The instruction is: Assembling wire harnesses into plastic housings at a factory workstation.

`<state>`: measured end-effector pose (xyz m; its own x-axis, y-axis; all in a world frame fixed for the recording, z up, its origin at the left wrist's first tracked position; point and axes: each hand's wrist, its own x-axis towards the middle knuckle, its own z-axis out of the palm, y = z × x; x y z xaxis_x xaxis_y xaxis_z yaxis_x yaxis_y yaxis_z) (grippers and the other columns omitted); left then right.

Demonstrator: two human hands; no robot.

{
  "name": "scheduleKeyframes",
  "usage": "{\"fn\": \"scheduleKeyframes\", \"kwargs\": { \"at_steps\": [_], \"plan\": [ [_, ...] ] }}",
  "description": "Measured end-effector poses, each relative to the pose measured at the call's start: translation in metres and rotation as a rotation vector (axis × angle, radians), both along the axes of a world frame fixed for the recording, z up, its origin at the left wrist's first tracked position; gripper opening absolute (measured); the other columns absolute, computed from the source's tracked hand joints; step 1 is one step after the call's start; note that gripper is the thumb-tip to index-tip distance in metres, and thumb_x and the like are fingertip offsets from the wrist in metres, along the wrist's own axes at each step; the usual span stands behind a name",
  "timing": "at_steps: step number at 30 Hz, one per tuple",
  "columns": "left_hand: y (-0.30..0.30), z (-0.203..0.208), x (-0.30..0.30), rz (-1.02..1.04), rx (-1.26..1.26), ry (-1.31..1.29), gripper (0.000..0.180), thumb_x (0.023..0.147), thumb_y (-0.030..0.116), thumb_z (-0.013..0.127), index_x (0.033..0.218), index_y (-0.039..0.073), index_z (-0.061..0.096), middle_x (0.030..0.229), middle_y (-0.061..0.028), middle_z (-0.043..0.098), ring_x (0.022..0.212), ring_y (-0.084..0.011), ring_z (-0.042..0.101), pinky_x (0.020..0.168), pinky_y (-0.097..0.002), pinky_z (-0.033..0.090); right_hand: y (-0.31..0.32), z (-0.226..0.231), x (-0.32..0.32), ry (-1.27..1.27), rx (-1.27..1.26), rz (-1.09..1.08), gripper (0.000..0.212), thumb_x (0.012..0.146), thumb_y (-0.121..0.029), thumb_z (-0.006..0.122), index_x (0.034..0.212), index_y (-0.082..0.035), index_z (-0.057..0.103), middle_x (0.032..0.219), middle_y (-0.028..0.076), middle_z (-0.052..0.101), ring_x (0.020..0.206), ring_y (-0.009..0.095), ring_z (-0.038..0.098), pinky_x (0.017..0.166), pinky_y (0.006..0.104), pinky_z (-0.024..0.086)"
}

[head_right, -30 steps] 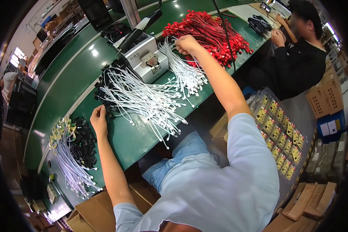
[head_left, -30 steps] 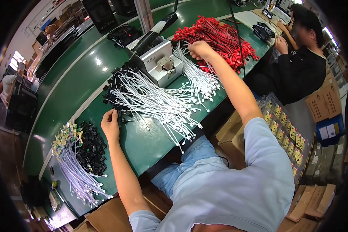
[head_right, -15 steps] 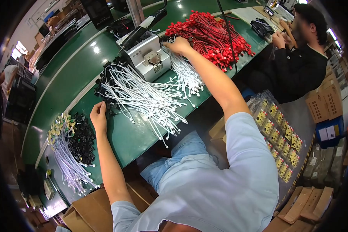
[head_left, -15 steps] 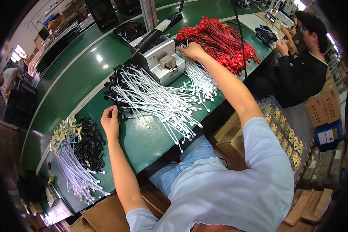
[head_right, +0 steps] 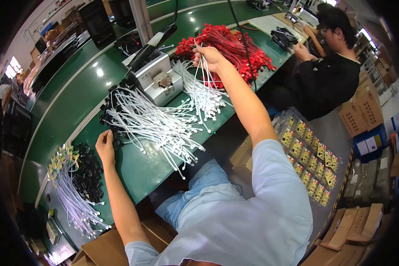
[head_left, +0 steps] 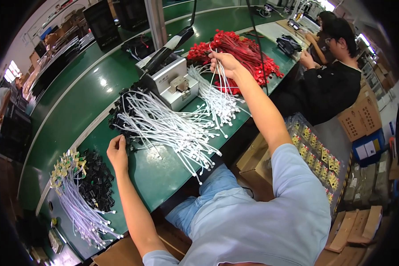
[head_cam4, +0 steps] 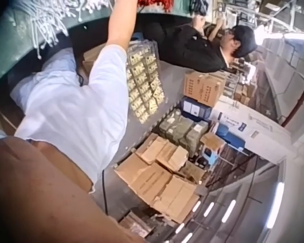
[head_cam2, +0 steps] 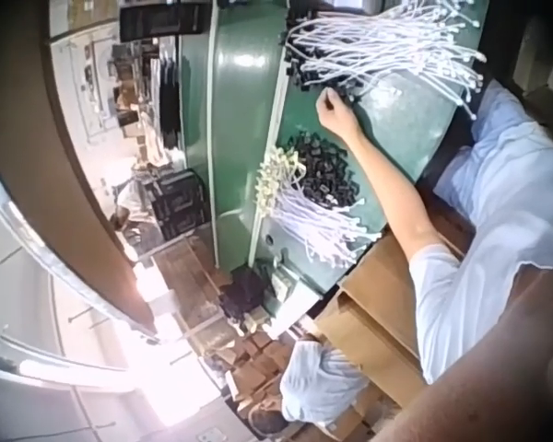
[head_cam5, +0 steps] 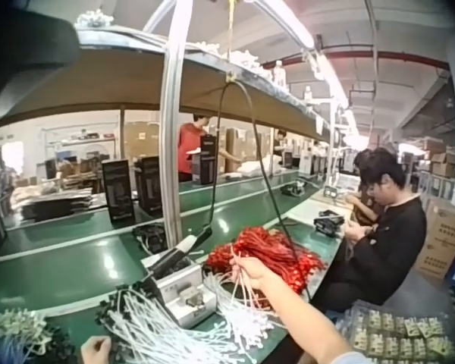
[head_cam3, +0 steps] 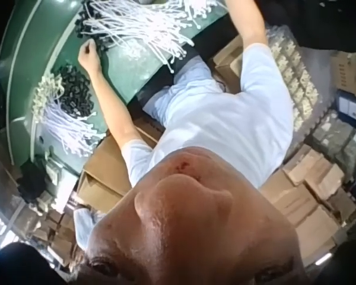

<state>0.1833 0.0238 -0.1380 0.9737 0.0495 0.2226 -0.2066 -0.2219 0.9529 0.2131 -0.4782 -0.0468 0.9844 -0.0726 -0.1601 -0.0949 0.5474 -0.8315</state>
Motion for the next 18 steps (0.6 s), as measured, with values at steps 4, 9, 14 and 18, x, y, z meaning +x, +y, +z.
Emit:
{"fn": "scheduleKeyframes", "kwargs": {
  "at_steps": [4,9,14,18],
  "plan": [
    [-0.007,0.003,0.004,-0.020,-0.003,-0.004,0.022,0.090,0.016,0.066,0.102,-0.003,0.068,0.088,-0.0029,0.066,0.079,-0.0089,0.056,0.074,-0.0242,0.046,-0.019,0.021,-0.018,-0.186,0.283,0.190,0.019,0.099,-0.020,0.052,0.099,-0.002,0.056,0.068,-0.001,0.053,0.060,0.010,0.052,0.049,0.0285,0.044],
    [0.004,-0.006,0.001,0.006,0.172,-0.110,0.024,0.091,0.017,0.065,0.102,-0.004,0.068,0.094,-0.0070,0.069,0.083,-0.0125,0.059,0.079,-0.0272,0.048,0.040,0.061,-0.028,-0.177,-0.107,0.052,0.014,0.092,-0.016,0.058,0.087,-0.003,0.060,0.063,0.003,0.052,0.055,0.019,0.055,0.054,0.0322,0.049],
    [0.014,-0.012,0.002,-0.039,0.095,-0.105,0.022,0.093,0.016,0.062,0.101,-0.005,0.065,0.092,-0.0052,0.065,0.083,-0.0120,0.055,0.077,-0.0264,0.046,0.047,0.036,-0.027,0.000,-0.390,-0.028,0.018,0.092,-0.018,0.057,0.089,0.000,0.061,0.064,0.011,0.063,0.056,0.027,0.065,0.053,0.0399,0.055],
    [0.007,-0.011,0.008,-0.054,0.078,-0.082,0.022,0.094,0.016,0.062,0.100,-0.005,0.065,0.091,-0.0043,0.064,0.082,-0.0112,0.054,0.075,-0.0254,0.045,0.010,0.076,-0.030,-0.369,-0.013,-0.089,0.018,0.095,-0.016,0.053,0.093,0.000,0.061,0.070,0.011,0.067,0.064,0.026,0.069,0.063,0.0422,0.058]
  ]
}}
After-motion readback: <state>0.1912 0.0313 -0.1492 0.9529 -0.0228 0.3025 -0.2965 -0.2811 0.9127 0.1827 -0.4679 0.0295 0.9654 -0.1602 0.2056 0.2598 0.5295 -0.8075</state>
